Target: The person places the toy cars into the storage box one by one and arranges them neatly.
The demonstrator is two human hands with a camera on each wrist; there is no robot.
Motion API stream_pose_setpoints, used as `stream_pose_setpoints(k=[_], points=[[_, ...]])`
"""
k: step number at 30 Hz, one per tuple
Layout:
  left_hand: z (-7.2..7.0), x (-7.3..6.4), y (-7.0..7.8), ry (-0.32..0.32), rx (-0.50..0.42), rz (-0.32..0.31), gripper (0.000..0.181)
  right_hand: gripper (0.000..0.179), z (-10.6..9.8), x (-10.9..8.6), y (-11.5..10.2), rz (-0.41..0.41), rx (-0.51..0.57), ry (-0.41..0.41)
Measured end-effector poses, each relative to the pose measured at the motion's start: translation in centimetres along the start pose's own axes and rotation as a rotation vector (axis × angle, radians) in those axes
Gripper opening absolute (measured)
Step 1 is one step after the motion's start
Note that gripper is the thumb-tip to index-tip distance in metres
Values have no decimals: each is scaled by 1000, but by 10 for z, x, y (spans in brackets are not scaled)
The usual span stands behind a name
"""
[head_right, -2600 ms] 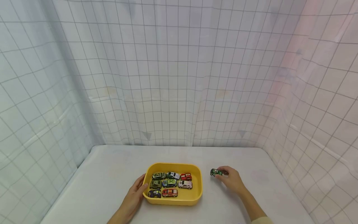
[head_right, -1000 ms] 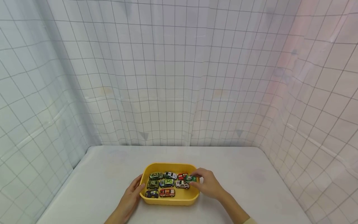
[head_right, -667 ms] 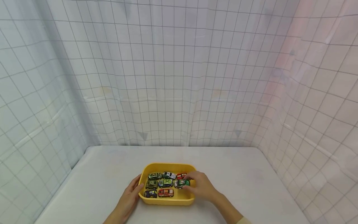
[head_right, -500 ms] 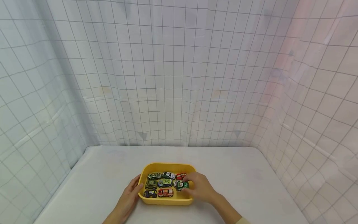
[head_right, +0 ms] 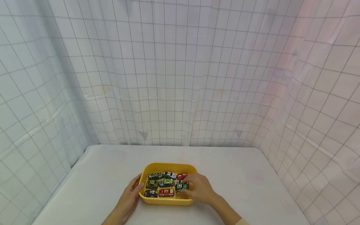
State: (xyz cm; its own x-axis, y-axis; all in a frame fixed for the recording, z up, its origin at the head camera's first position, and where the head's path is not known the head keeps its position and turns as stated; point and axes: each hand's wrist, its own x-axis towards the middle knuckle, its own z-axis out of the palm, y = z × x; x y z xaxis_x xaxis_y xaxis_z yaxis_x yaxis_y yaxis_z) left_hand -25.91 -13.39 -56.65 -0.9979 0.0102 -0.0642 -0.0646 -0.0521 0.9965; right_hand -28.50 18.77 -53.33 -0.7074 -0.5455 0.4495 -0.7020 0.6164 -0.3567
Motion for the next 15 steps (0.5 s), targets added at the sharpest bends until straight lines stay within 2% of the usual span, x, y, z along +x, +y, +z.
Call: stream_pose_setpoints(k=[6,15], points=[[1,-2,3,-7,-2,4,63,38,-4,2,-3,21,-13,-41],[3,0,0,-9,-18,-2,61,27,-3,-2,1,18,36,-1]])
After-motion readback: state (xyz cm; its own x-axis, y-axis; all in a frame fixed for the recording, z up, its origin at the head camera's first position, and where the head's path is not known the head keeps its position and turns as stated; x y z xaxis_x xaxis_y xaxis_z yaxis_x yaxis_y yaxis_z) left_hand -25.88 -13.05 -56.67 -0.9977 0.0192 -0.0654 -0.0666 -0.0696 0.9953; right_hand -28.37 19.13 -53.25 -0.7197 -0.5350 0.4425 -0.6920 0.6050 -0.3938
